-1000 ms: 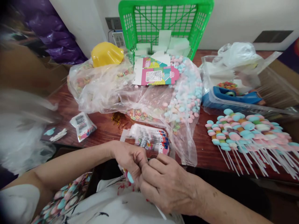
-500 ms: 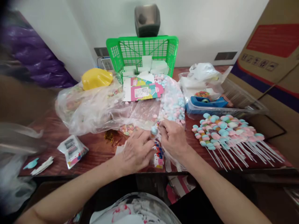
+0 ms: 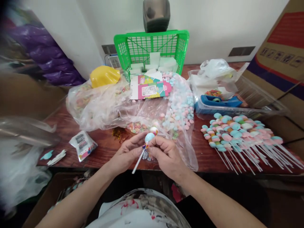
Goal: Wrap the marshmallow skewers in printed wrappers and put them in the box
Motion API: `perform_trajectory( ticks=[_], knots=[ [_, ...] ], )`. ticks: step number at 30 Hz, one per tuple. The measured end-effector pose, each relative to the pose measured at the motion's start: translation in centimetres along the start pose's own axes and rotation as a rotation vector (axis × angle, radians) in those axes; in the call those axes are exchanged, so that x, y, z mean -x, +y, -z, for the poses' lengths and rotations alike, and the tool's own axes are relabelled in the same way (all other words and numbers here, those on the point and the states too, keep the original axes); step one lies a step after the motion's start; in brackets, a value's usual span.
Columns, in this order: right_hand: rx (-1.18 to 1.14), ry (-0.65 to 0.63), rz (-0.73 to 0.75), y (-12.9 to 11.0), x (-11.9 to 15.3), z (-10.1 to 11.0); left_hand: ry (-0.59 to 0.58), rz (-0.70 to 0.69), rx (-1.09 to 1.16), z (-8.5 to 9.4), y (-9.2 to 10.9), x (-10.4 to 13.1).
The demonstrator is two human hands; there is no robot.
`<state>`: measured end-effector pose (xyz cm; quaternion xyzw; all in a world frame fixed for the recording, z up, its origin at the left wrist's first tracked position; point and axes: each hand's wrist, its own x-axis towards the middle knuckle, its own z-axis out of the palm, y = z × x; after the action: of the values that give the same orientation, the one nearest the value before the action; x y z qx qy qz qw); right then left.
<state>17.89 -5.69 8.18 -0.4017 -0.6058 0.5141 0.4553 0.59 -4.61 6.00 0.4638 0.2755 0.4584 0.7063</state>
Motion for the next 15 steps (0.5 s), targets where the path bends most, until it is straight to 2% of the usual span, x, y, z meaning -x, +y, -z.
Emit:
perform_trajectory(
  ticks=[2,6,8,11,15],
  knots=[
    [-0.138,-0.064,-0.02,0.2,0.1,-1.0,0.001,0.027,0.022,0.2,0.1,1.0],
    [-0.259,-0.225,-0.125,2.3,0.8,-3.8,0.225,0.045,0.122,0.9,1.8,2.8],
    [-0.246,-0.285,-0.151,3.6,1.0,-5.1,0.283,0.059,0.107,1.4,2.7,3.5],
    [-0.237,-0.3,-0.167,4.9,0.7,-6.3,0.238,0.096,0.098,2.5,3.3,4.5],
    [-0.219,-0.288,-0.138,4.9,0.0,-7.5,0.316,-0.016,0.004,3.3,2.5,6.1]
  ],
)
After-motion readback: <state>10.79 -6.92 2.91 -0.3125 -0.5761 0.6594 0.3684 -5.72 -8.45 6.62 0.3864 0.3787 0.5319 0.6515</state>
